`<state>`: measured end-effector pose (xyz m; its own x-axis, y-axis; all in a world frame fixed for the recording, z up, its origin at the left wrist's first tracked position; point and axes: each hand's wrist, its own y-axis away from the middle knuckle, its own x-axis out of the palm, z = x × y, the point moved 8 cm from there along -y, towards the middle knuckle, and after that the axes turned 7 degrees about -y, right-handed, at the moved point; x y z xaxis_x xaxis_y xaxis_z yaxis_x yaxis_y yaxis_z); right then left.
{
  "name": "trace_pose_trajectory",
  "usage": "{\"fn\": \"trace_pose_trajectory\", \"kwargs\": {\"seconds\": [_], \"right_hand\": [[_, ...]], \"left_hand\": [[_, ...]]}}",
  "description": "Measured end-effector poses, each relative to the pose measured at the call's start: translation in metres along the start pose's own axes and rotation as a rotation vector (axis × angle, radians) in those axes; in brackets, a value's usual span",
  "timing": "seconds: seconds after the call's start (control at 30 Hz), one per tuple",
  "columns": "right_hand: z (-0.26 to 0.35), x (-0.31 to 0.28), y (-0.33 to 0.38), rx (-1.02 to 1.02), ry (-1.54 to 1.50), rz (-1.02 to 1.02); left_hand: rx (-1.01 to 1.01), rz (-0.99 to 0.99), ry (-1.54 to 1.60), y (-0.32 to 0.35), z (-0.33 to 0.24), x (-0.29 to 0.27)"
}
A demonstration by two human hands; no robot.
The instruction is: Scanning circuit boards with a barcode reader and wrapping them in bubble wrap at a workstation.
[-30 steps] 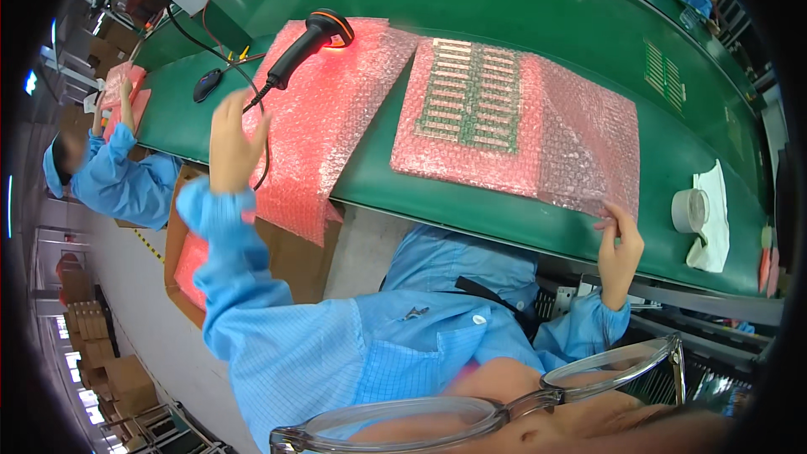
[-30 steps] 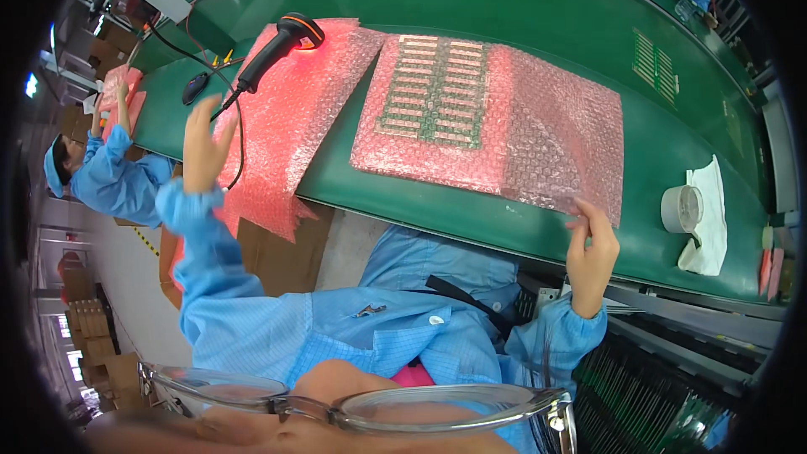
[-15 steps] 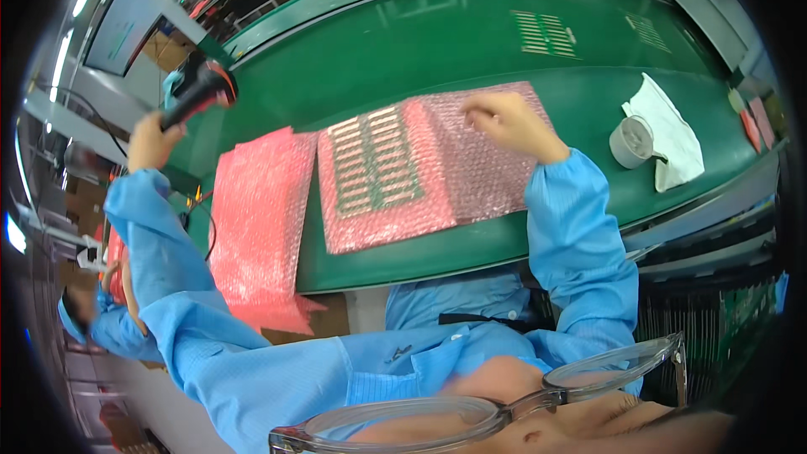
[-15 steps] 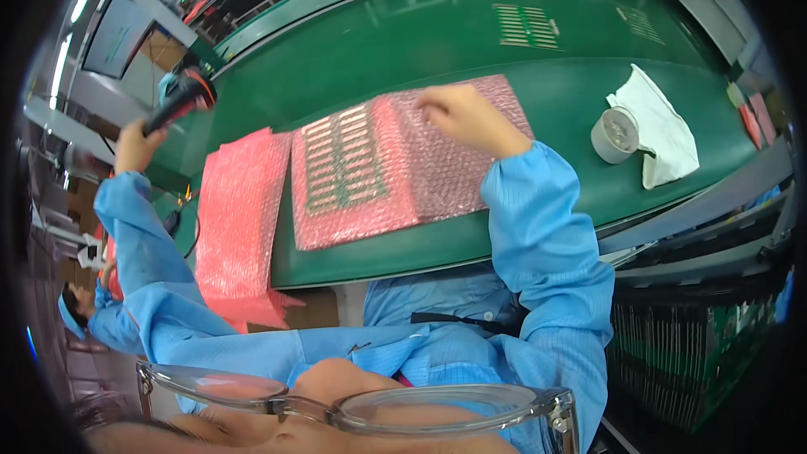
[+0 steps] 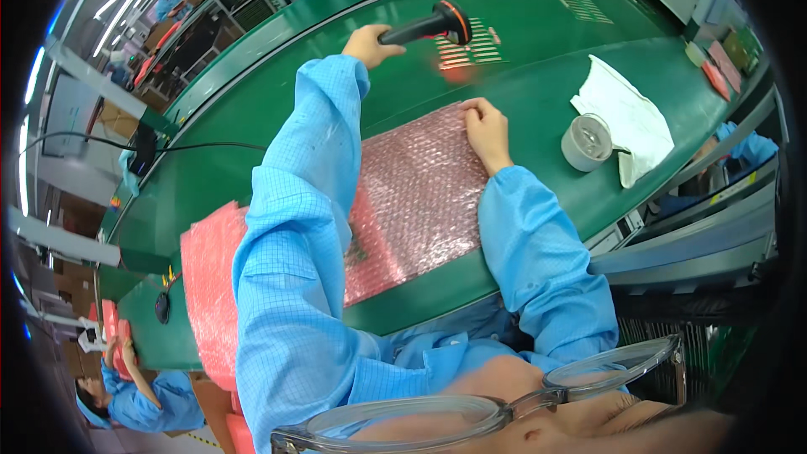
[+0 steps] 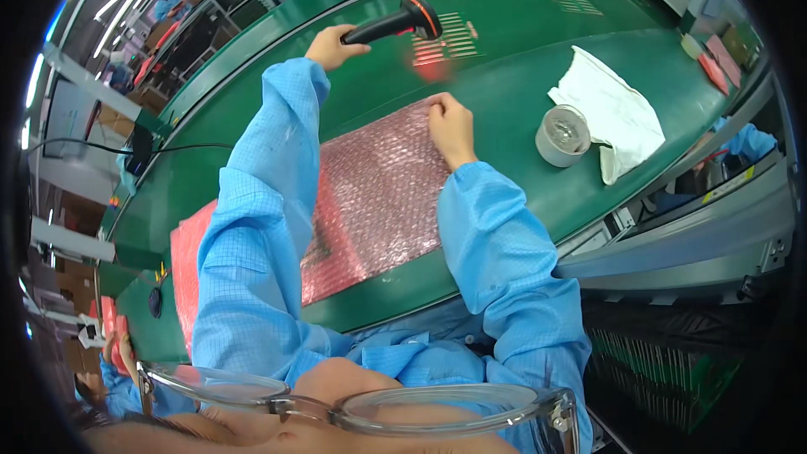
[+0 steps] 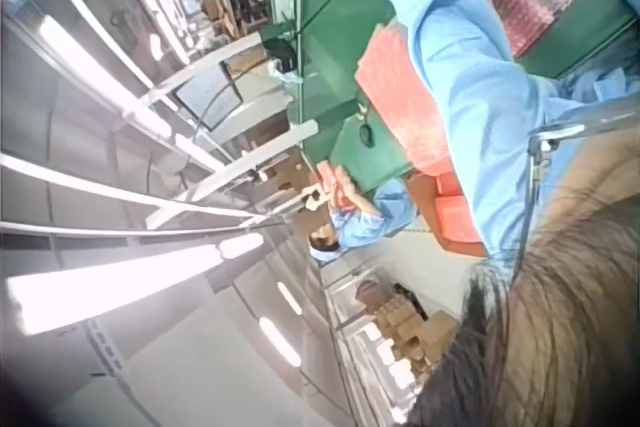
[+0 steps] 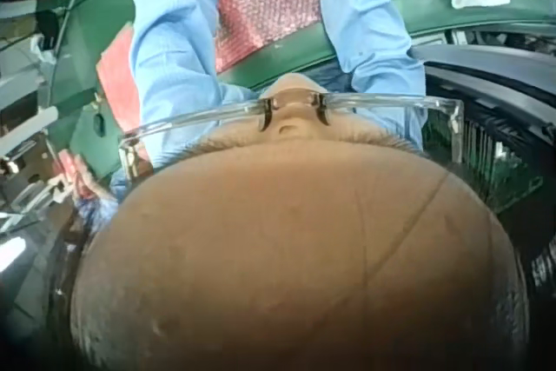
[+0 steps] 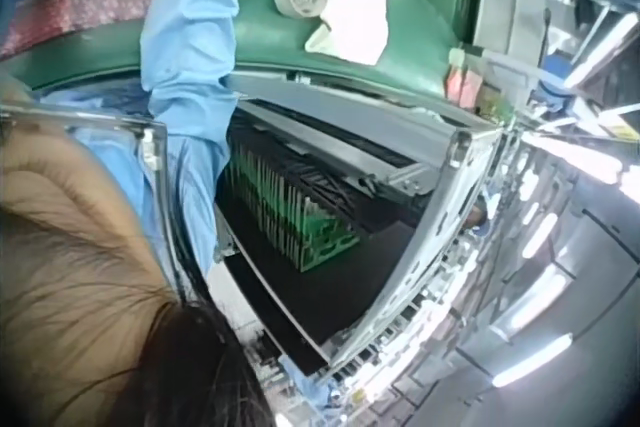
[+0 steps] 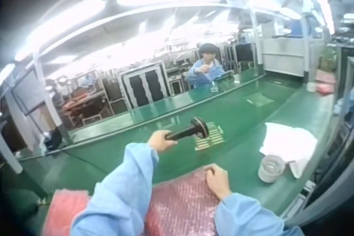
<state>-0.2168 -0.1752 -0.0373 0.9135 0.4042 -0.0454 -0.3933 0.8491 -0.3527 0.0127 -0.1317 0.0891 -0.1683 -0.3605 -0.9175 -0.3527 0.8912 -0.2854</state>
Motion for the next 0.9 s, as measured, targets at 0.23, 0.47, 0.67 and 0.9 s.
{"fn": "trace_pose_trajectory", "kwargs": {"seconds": [0.23, 0.47, 0.67, 0.9], "right_hand": [[-0.001, 0.000, 0.001, 0.023, -0.037, 0.011], [-0.006, -0.001, -0.001, 0.048, -0.031, 0.027], [-0.019, 0.016, -0.003, 0.086, -0.017, 0.082], [-0.017, 0.033, -0.114, 0.207, 0.483, 0.218]], "left_hand": [[-0.032, 0.126, 0.044, -0.018, 0.011, 0.050], [-0.027, 0.103, 0.075, -0.005, 0.013, 0.030], [-0.021, -0.018, -0.049, 0.033, 0.029, -0.041], [-0.309, -0.174, -0.676, 0.194, -0.007, -0.318]]}}
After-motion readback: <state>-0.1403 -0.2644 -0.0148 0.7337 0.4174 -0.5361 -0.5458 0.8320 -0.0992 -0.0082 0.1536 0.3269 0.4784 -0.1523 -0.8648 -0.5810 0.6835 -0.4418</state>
